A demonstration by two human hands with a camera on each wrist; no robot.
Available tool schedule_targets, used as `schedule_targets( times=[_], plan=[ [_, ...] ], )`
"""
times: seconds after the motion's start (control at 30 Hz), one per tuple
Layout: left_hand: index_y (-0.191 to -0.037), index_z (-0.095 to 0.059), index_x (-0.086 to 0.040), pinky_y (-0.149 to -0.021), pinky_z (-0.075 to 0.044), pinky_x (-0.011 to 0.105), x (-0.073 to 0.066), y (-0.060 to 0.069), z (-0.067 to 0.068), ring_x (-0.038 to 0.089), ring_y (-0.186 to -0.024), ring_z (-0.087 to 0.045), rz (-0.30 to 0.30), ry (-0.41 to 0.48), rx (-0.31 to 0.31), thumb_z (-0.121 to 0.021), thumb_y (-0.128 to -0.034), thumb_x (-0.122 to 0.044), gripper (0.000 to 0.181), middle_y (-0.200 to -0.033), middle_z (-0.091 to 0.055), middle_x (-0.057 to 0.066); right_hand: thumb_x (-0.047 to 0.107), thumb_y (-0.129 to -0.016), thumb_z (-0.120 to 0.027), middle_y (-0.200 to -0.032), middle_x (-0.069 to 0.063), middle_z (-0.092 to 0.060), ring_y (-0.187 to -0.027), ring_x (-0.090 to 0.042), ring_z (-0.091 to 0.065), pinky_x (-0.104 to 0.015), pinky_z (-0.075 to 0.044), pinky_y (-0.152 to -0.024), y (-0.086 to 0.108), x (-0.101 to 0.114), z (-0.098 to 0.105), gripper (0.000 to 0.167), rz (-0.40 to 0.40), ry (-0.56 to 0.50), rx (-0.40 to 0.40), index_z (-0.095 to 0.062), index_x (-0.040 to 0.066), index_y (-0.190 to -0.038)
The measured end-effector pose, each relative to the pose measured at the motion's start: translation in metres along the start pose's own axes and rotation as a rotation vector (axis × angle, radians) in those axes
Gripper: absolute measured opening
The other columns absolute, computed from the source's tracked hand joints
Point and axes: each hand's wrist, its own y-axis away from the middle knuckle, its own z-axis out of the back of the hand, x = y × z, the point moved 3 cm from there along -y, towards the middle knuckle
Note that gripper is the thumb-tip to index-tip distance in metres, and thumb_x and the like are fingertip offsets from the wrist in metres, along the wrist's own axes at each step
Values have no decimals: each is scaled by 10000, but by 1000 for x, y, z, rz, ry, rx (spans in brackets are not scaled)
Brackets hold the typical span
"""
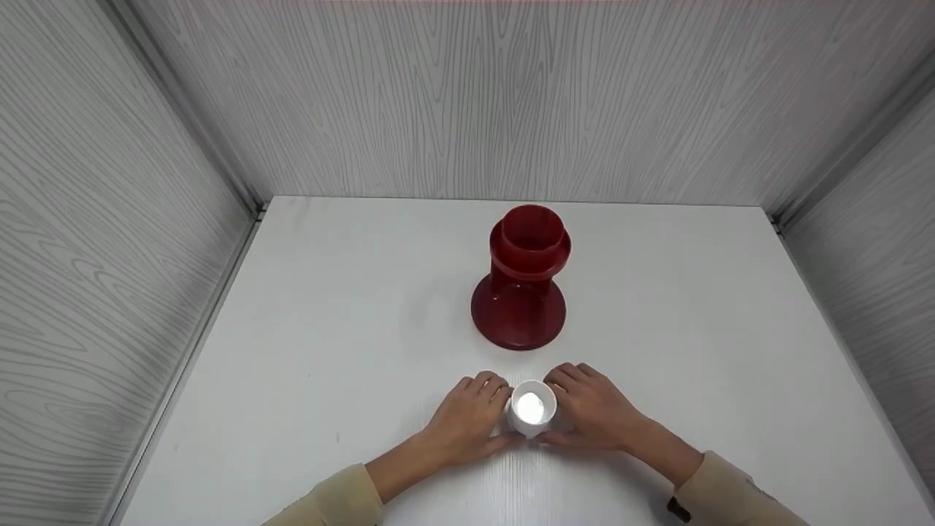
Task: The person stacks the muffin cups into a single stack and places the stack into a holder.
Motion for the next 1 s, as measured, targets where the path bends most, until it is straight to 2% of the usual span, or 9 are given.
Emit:
schedule_targets(
  times=[0.2,0.4,0.8,1.0],
  plan=[
    [-1213,-653,-127,-877,-568,309,2,-3,-1,163,-1151,-639,-2,-24,-10,-685,-906,-684,637,-1170,-682,-13,667,-730,-861,-1071,16,-688,-1012,-157,-642,-351,-559,-828,-2,-1,-1,696,-12,13,11,-672,145,-1150],
    [-1205,-648,-124,-864,-566,307,3,-5,-3,164,-1138,-637,-1,-53,-4,-673,-914,-682,630,-1161,-678,-13,668,-734,-853,-1078,26,-689,-1007,-153,-630,-356,-557,-844,-3,-2,-6,716,-67,9,67,-671,149,-1193],
    [-1209,-648,-128,-872,-554,307,2,-5,-2,161,-1137,-628,25,-9,-8,-666,-923,-682,623,-1140,-672,-19,664,-748,-847,-1067,45,-692,-1013,-147,-638,-335,-550,-838,-4,-1,-9,712,-91,0,84,-663,154,-1209],
    [-1214,-644,-133,-873,-548,310,3,-7,2,161,-1142,-621,32,6,-23,-695,-903,-672,624,-1140,-669,-25,657,-757,-841,-1054,51,-688,-1007,-141,-636,-335,-548,-830,-5,-2,-7,687,-106,-21,60,-659,168,-1205]
  ],
)
